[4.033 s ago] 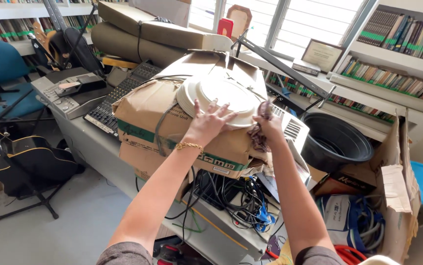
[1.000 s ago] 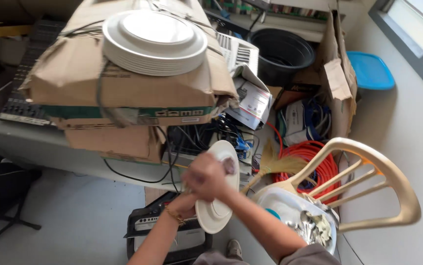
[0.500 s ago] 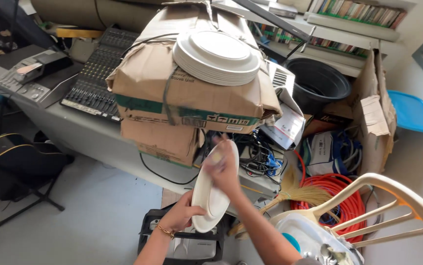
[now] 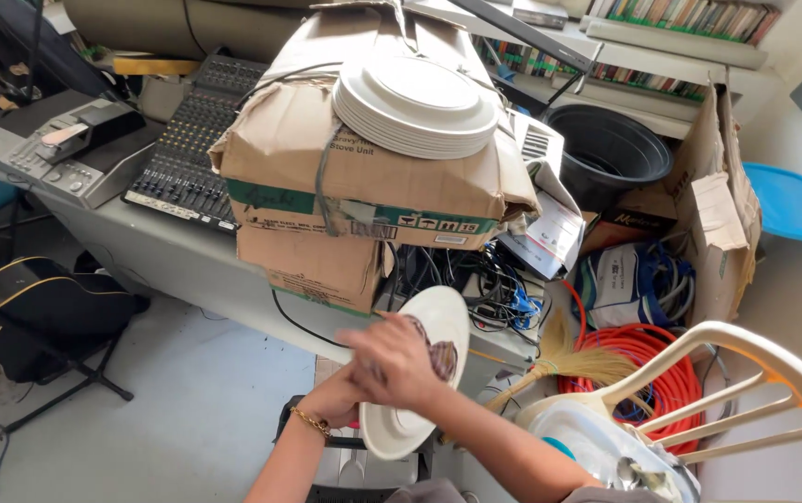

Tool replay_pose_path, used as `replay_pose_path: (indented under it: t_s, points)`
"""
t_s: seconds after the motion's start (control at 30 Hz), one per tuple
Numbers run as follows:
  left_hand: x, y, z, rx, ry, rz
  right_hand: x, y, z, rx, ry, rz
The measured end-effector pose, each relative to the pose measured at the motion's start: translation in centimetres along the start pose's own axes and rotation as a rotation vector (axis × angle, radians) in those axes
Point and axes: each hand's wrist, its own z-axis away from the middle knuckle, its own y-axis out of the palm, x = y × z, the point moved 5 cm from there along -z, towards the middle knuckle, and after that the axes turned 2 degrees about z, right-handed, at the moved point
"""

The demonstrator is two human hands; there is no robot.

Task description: The person wipes several white plates with a cloth and stacks them on a cardboard box. They then pick up a teal plastic lid, wipe it with the cloth, and place it on the box.

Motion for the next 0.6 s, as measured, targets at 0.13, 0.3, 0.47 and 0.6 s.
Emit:
replay_pose_path:
  t_s: [0.13,0.3,0.47,0.6]
  points:
    - [-0.6,-0.2,1.3,-0.122,0.199,0.099,-8.2,0.0,2.1,-0.109,0.495,-0.241]
    - [-0.7,2.9,2.6,-0.089,0.115,-0.010,-19.0,0.1,5.2,-0.157,1.077,-0.367]
    - [2.4,1.2,-2.1,-0.209,0.077,0.069,-4.2,0.3,-0.5,-0.096,0.053,-0.229]
    - [0.9,1.0,-0.1,-0.294,0.173,0.184,-4.0,2.0,1.5,0.175,-0.053,-0.034]
